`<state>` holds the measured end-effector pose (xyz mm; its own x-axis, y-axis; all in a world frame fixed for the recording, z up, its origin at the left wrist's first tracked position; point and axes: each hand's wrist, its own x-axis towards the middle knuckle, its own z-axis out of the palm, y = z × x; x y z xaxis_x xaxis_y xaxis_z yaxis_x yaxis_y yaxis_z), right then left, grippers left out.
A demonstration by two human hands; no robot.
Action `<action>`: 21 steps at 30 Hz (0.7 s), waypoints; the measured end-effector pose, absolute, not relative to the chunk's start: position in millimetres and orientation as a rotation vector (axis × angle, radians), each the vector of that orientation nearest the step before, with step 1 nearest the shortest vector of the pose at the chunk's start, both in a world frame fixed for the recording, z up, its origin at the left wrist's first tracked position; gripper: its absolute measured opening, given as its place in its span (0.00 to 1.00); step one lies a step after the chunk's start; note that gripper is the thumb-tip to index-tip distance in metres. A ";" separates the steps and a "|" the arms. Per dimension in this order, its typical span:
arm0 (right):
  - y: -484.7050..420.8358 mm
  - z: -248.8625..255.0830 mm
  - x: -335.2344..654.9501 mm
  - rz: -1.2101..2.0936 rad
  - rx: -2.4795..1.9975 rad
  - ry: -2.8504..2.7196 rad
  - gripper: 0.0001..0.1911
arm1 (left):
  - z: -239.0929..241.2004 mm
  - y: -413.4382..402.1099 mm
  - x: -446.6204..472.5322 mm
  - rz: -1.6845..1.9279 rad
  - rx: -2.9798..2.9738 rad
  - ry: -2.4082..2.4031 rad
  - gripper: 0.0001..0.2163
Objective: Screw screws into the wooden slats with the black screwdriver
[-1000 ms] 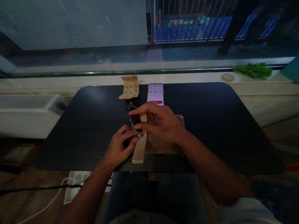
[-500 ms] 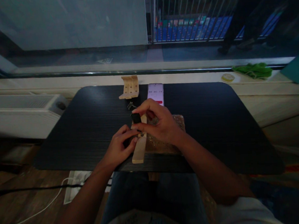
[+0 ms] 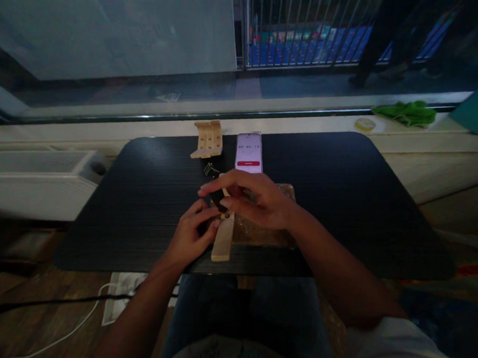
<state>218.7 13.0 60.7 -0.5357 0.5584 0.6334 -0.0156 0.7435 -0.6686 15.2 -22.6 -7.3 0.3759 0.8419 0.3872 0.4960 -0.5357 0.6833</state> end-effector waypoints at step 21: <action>14.5 55.4 219.4 0.699 -0.551 -1.902 0.16 | -5.1 -22.7 15.7 0.986 2.199 1.158 0.12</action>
<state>219.4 14.5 55.4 -0.4010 0.6452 0.6503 0.0704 0.7295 -0.6804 15.7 -22.7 -5.1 0.3876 0.8402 0.3792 0.5078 -0.5379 0.6729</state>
